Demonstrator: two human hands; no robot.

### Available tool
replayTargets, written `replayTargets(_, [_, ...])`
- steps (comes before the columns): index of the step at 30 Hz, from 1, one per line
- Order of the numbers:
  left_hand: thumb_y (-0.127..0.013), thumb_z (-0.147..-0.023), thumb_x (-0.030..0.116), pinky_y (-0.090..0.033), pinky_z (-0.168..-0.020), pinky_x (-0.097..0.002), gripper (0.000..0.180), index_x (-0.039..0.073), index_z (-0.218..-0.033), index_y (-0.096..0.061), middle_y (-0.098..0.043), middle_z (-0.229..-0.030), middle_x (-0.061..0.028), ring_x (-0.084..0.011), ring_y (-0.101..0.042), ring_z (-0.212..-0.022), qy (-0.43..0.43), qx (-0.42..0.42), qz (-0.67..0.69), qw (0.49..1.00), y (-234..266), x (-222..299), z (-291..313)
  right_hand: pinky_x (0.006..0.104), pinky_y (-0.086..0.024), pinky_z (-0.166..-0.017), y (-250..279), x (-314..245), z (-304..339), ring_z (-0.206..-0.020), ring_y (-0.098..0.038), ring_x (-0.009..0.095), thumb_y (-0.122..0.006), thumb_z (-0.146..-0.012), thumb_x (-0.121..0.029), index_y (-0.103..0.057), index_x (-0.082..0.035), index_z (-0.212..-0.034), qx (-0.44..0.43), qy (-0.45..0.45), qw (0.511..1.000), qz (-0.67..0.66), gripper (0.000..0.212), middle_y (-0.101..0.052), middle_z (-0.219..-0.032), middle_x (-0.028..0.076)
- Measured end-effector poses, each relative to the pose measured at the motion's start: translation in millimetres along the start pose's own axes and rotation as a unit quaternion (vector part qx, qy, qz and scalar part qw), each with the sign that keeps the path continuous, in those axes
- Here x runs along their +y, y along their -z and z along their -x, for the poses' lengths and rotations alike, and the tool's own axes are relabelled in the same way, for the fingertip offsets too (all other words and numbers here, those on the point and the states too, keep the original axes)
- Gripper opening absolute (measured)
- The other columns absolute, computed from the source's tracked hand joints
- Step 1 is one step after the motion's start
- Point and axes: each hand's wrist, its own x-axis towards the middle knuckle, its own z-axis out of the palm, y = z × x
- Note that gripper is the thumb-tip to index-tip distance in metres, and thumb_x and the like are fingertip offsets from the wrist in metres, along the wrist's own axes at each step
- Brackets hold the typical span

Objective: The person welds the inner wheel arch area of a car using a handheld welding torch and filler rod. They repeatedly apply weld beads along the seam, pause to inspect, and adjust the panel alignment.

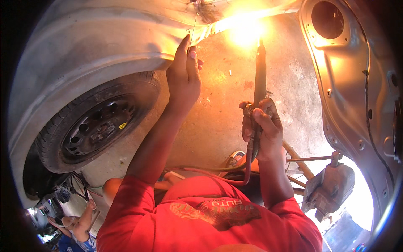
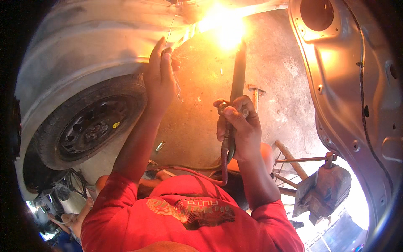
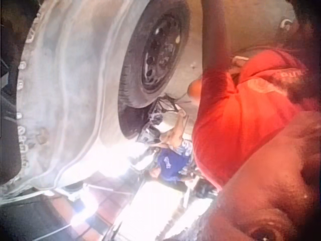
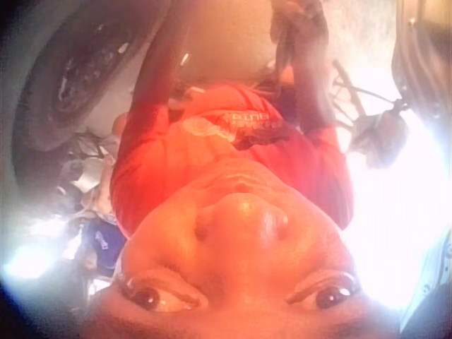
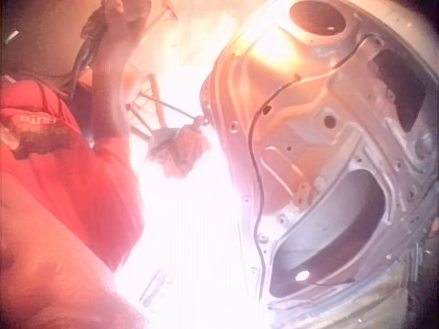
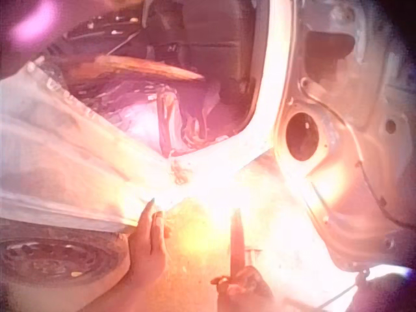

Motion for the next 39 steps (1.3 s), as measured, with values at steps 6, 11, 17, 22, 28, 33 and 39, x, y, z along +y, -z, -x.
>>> replayTargets(6, [-0.05,-0.11,0.009,-0.059,-0.076,-0.0303,0.041,-0.004,-0.149,-0.05,-0.072,-0.122,-0.018,-0.0173,-0.073,-0.089,-0.029,0.079,0.036,0.996,-23.1,-10.7,-25.8,0.026,-0.051,-0.044,-43.1,-21.3,-5.9,-0.053,-0.063,0.015,-0.07,-0.096,-0.002,-0.051,-0.012,-0.098,-0.081,-0.034,0.995,-0.055,0.021,-0.068,-0.107,0.022])
replayTargets(11, [-0.049,-0.109,0.007,-0.058,-0.072,-0.0305,0.035,-0.004,-0.142,-0.055,-0.071,-0.122,-0.0195,-0.0178,-0.074,-0.085,0.01,0.031,-0.102,0.994,-21.8,-19.2,-27.9,0.0273,-0.052,-0.045,-49.8,-9.8,-21.3,-0.056,-0.065,0.015,-0.074,-0.094,-0.003,-0.05,-0.012,-0.097,-0.132,-0.06,0.987,-0.063,0.025,-0.072,-0.107,0.017])
replayTargets(17, [-0.046,-0.11,0.007,-0.056,-0.066,-0.0317,0.018,-0.002,-0.116,-0.061,-0.071,-0.102,-0.0136,-0.0177,-0.072,-0.075,0.019,0.036,-0.095,0.995,-23.9,-23.7,-24.0,0.0294,-0.053,-0.046,-33.7,6.9,-33.4,-0.057,-0.066,0.017,-0.075,-0.093,-0.003,-0.051,-0.012,-0.095,-0.16,-0.066,0.98,-0.103,0.025,-0.073,-0.107,0.017])
replayTargets(22, [-0.045,-0.11,0.007,-0.057,-0.066,-0.0318,0.017,-0.001,-0.117,-0.059,-0.068,-0.098,-0.0126,-0.0163,-0.07,-0.073,0.078,0.054,-0.046,0.994,-33.9,-17.8,-29.7,0.0277,-0.05,-0.044,-32.0,6.4,-47.1,-0.049,-0.059,0.017,-0.071,-0.094,-0.002,-0.049,-0.011,-0.099,-0.151,-0.045,0.979,-0.129,0.024,-0.06,-0.118,0.039])
replayTargets(28, [-0.043,-0.111,0.011,-0.06,-0.071,-0.0336,0.022,-0.002,-0.12,-0.058,-0.067,-0.103,-0.0161,-0.0193,-0.069,-0.077,0.08,0.08,0.043,0.993,-44.3,-25.6,-34.7,0.0274,-0.051,-0.043,-23.9,4.2,-52.9,-0.052,-0.061,0.017,-0.07,-0.093,0.0,-0.048,-0.011,-0.1,-0.143,-0.063,0.975,-0.157,0.026,-0.06,-0.118,0.04])
replayTargets(33, [-0.042,-0.111,0.012,-0.061,-0.072,-0.0341,0.024,-0.003,-0.119,-0.058,-0.067,-0.103,-0.0169,-0.0202,-0.07,-0.079,0.057,0.087,0.041,0.994,-44.3,-32.4,-38.3,0.0266,-0.051,-0.043,-23.9,4.1,-53.8,-0.053,-0.061,0.017,-0.067,-0.093,0.004,-0.048,-0.011,-0.101,-0.154,-0.072,0.973,-0.153,0.026,-0.059,-0.119,0.04])
replayTargets(39, [-0.043,-0.11,0.014,-0.059,-0.071,-0.0351,0.027,-0.005,-0.12,-0.059,-0.066,-0.105,-0.0174,-0.0213,-0.07,-0.077,0.064,0.081,0.013,0.995,-43.1,-23.1,-38.6,0.0258,-0.051,-0.042,-25.0,3.6,-56.0,-0.052,-0.06,0.016,-0.066,-0.093,0.005,-0.049,-0.011,-0.103,-0.164,-0.065,0.968,-0.177,0.025,-0.059,-0.119,0.04])
